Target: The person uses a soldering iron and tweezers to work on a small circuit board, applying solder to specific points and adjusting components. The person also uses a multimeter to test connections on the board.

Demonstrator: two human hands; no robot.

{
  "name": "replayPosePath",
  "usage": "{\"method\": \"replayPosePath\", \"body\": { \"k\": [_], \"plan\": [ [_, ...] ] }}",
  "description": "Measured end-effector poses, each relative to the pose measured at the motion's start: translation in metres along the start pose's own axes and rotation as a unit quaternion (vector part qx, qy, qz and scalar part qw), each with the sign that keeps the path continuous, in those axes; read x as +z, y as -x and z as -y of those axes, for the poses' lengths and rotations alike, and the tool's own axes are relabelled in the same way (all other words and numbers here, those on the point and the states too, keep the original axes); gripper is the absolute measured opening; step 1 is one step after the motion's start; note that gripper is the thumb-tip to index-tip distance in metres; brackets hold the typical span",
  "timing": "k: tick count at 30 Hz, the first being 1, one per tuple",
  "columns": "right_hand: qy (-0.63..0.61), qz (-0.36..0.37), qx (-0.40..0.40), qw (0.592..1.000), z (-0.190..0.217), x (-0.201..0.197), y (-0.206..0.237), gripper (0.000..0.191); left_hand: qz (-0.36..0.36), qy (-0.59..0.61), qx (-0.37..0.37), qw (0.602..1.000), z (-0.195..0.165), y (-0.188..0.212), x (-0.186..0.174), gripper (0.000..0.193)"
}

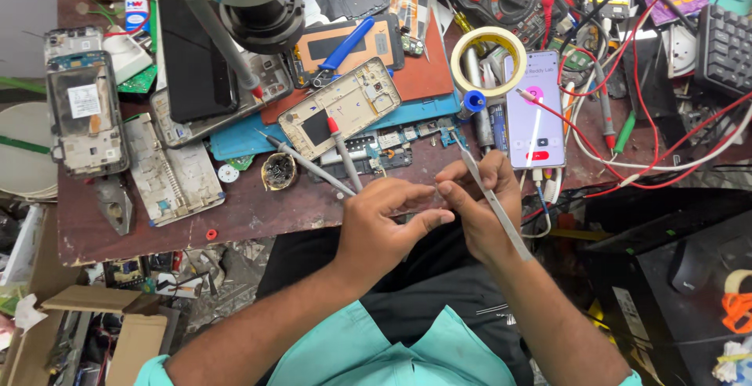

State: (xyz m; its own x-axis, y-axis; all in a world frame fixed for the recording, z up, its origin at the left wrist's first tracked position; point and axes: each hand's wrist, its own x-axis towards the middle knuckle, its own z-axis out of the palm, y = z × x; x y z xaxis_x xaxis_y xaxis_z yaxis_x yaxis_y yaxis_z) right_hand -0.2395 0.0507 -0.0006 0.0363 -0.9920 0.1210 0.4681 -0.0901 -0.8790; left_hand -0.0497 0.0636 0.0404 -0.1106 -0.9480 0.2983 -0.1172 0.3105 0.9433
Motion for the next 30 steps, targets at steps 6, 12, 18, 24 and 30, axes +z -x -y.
{"method": "replayPosePath", "body": {
  "k": [6,12,18,24,30],
  "plan": [
    [-0.065,0.015,0.033,0.997,0.001,0.007,0.005,0.043,0.007,0.034,-0.059,0.998,0.001,0.001,0.0,0.024],
    [-0.05,0.021,0.023,0.998,-0.001,0.006,0.003,0.042,0.013,0.054,-0.029,0.998,0.005,-0.001,-0.002,0.021],
    [-0.041,0.004,0.037,0.998,-0.003,0.003,0.003,0.041,-0.012,0.038,-0.066,0.997,0.009,-0.001,-0.001,0.02],
    [-0.033,-0.003,0.047,0.998,-0.006,0.004,0.0,0.04,-0.021,0.016,-0.079,0.997,0.01,-0.006,-0.002,0.012],
    [0.081,-0.089,0.026,0.992,0.009,-0.005,-0.009,0.043,0.082,-0.171,-0.133,0.973,0.006,-0.026,-0.011,0.017]
  ]
}}
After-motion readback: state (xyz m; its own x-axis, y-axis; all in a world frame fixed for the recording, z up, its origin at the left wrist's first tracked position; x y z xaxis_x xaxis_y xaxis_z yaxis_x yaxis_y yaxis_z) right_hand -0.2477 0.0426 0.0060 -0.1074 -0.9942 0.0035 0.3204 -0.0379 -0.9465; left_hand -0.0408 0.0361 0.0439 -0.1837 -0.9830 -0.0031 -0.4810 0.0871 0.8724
